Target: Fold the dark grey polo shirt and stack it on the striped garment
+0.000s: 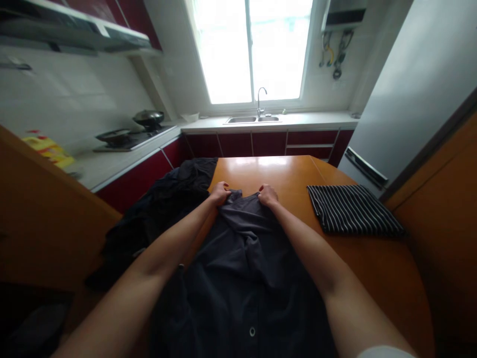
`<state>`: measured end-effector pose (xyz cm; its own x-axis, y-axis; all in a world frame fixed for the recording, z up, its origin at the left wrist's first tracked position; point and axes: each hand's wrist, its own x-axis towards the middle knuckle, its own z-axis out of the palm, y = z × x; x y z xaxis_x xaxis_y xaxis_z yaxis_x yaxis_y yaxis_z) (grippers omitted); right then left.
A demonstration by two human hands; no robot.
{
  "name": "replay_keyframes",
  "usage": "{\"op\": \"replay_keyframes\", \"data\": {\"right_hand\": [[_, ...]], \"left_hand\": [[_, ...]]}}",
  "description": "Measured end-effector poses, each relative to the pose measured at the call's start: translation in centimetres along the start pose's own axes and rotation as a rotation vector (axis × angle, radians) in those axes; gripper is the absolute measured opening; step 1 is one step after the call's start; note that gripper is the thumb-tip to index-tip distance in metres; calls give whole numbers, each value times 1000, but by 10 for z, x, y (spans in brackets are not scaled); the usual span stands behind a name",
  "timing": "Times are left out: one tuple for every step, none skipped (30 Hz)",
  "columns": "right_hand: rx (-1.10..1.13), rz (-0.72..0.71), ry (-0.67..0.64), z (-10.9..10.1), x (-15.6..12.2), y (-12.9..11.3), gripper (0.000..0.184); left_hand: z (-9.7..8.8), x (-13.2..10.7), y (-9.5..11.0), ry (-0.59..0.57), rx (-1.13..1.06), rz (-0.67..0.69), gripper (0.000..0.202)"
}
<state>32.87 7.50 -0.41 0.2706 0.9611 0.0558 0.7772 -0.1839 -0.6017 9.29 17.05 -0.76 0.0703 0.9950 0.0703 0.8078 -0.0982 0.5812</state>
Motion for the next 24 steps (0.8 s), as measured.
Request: {"op": "replay_keyframes", "data": {"right_hand": [[0, -1, 10, -2, 4, 4, 26], [-1, 3, 27, -6, 9, 10, 26], [-4, 14, 51, -11, 13, 18, 27], [-9, 28, 81, -18, 18, 26, 29], [-16, 47, 113, -25, 23, 36, 29], [-23, 68, 145, -33, 28, 45, 28], [-30, 87, 176, -40, 33, 55, 27], [-37, 105, 204, -46, 37, 64, 25], [-42, 120, 231, -52, 40, 73, 24], [-46, 132, 258, -57, 43, 81, 24], [-48, 140, 285, -60, 45, 88, 25], [-48, 144, 310, -63, 47, 94, 27], [-47, 147, 333, -66, 48, 99, 28], [-45, 150, 352, -68, 50, 103, 29], [-41, 152, 366, -69, 52, 106, 30], [-37, 155, 374, -71, 54, 108, 31], [-34, 159, 377, -73, 56, 109, 32], [-31, 162, 371, -75, 59, 109, 32], [-29, 161, 359, -76, 61, 108, 31], [-31, 156, 343, -77, 63, 106, 30], [-34, 145, 324, -77, 64, 103, 30], [-41, 125, 305, -75, 62, 98, 30], [-49, 96, 286, -72, 59, 92, 31], [-57, 60, 266, -68, 53, 85, 33]], "left_hand": [[1, 5, -1, -7, 10, 3, 35], [1, 10, -2, -10, 21, 4, 34], [0, 14, -3, -9, 31, 4, 31], [-2, 18, -5, -1, 42, 1, 29], [-6, 22, -7, 14, 53, -2, 26], [-9, 26, -10, 34, 63, -7, 24], [-13, 29, -13, 58, 73, -11, 23], [-16, 32, -15, 84, 81, -14, 22], [-19, 35, -18, 113, 88, -16, 23], [-22, 38, -20, 141, 95, -18, 24], [-24, 41, -22, 169, 101, -20, 26], [-26, 43, -24, 195, 107, -21, 27], [-27, 45, -25, 218, 113, -21, 28], [-29, 48, -26, 237, 120, -20, 28], [-30, 50, -26, 252, 126, -17, 28], [-31, 52, -26, 263, 133, -12, 28], [-32, 54, -24, 270, 140, -5, 28], [-33, 55, -22, 274, 148, 2, 29], [-33, 56, -19, 276, 157, 11, 31], [-32, 55, -15, 277, 167, 24, 34], [-29, 51, -9, 275, 180, 45, 38], [-25, 45, -2, 267, 191, 73, 42], [-19, 36, 5, 240, 206, 125, 45], [-12, 24, 14, 195, 222, 197, 46]]}}
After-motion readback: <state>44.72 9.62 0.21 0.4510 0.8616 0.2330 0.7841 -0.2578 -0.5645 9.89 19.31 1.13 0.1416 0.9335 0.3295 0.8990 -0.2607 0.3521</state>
